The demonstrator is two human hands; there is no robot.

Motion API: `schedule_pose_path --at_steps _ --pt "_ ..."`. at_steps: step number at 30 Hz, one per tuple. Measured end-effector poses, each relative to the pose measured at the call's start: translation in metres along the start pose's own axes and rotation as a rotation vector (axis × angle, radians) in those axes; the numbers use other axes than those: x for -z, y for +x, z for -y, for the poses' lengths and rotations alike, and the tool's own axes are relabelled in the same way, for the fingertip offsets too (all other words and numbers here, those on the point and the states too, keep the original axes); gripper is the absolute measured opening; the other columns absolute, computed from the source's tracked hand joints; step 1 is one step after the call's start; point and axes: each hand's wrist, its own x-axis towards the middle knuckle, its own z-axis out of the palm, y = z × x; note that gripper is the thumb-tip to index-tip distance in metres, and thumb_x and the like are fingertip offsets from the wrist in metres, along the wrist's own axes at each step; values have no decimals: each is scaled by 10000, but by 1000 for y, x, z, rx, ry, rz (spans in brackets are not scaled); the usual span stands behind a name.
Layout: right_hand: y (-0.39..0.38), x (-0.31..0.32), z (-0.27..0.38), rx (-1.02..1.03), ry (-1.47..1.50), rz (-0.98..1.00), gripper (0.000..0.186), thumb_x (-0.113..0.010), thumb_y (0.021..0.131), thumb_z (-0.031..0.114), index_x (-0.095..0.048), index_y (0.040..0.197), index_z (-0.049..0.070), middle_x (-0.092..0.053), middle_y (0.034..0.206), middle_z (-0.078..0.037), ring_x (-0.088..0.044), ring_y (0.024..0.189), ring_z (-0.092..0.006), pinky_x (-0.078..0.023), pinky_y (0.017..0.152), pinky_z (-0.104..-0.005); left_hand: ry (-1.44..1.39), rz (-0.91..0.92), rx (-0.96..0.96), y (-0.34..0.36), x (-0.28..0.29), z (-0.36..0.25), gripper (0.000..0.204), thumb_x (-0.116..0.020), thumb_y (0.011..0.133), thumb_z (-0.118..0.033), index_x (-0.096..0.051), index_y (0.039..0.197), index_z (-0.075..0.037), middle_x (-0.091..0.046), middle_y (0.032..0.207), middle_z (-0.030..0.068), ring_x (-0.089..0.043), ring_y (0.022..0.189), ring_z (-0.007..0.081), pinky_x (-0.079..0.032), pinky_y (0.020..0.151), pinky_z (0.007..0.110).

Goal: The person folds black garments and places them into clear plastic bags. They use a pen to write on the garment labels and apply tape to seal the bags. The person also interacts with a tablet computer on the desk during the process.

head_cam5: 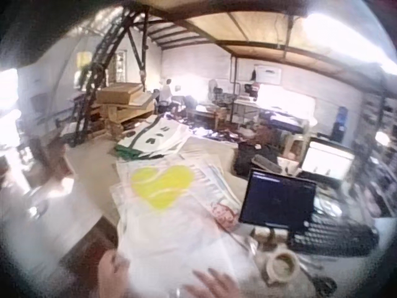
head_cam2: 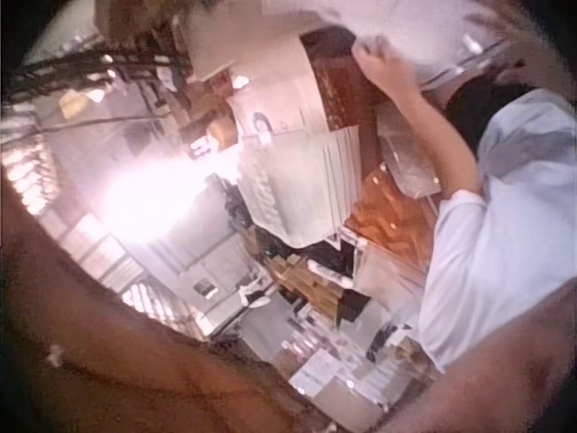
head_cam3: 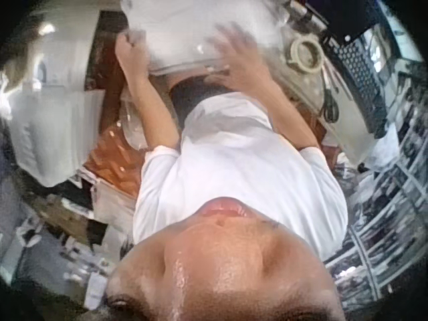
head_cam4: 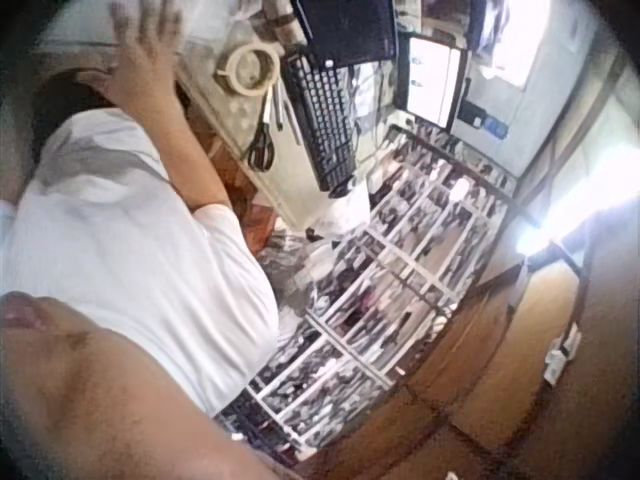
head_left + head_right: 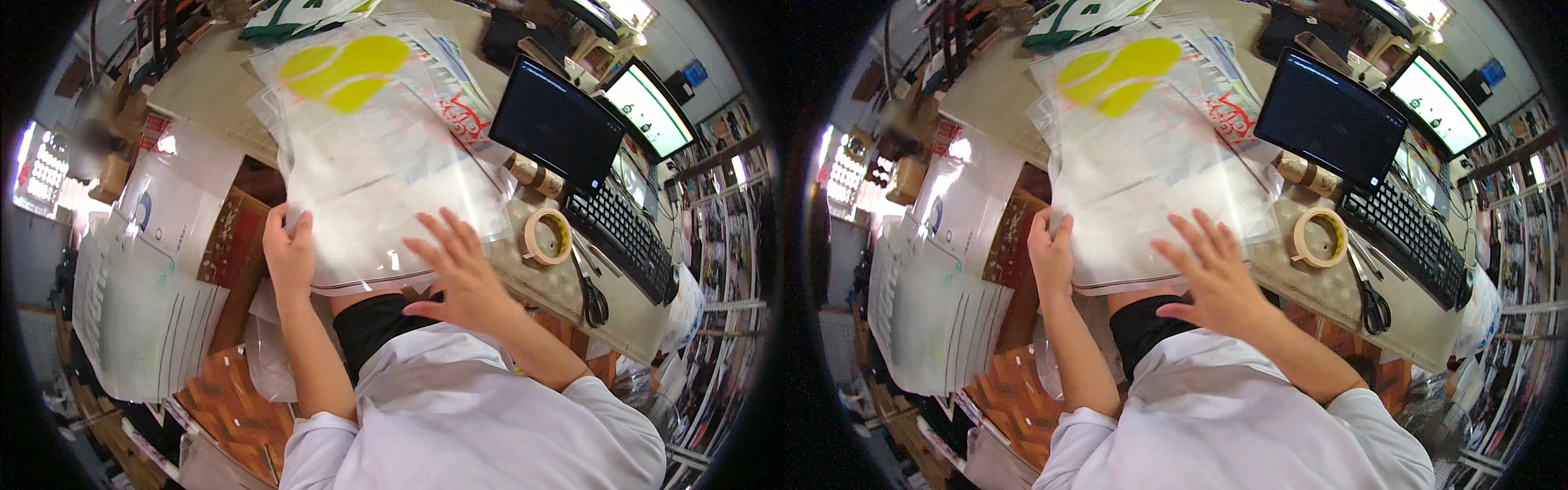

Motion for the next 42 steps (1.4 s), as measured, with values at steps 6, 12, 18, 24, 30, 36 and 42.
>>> schedule_pose_path --at_steps 6,12,18,24,30,36,42 --pt "15 -30 -26 -29 -8 73 592 -693 787 146 -497 1346 156 -438 1406 -157 -393 1312 -346 -317 1082 -452 -71 38 -116 -19 -11 -39 346 -576 936 -200 -553 1188 35 -625 848 87 -590 801 181 -472 759 272" --pt "18 32 -71 -812 464 -377 304 -494 974 192 -593 1188 0 -663 1003 -104 -562 878 -163 -444 792 -318 -12 -81 -138 5 -21 38 438 -527 966 -344 -582 1218 10 -604 1049 166 -581 930 234 -468 842 338" --pt "16 72 -70 -378 282 -497 415 -471 1004 333 -628 1143 -25 -671 1028 -110 -595 956 -167 -446 871 -297 142 -59 -47 -10 -55 23 587 -700 836 -277 -495 1294 27 -630 975 192 -626 891 255 -492 790 343" --pt "8 41 -55 4 212 -203 622 -485 645 -134 -619 1208 93 -614 1236 -106 -535 1212 -289 -396 1064 -393 178 -29 -136 -9 -41 10 436 -650 829 -68 -517 1229 39 -639 908 200 -668 754 245 -518 663 332" --pt "-4 -31 -56 234 70 -93 761 -767 640 156 -488 1348 153 -475 1397 -94 -421 1310 -306 -347 1082 -431 -33 138 -327 -14 -28 31 362 -554 914 -177 -540 1217 20 -597 1135 163 -610 981 268 -505 838 343" --pt "-32 -26 -35 163 349 -420 548 -701 772 178 -534 1293 140 -598 1207 -120 -584 1097 -292 -453 926 -416 -572 173 -78 -44 -48 -11 409 -511 945 -302 -555 1204 11 -615 1114 137 -594 983 263 -498 827 354" --pt "-62 110 -84 -143 239 -749 172 -529 881 89 -671 970 130 -662 762 -116 -650 717 -313 -519 717 -410 -615 479 -441 -93 -75 -117 501 -497 954 -301 -402 1363 -26 -602 1134 206 -654 885 274 -503 822 317"
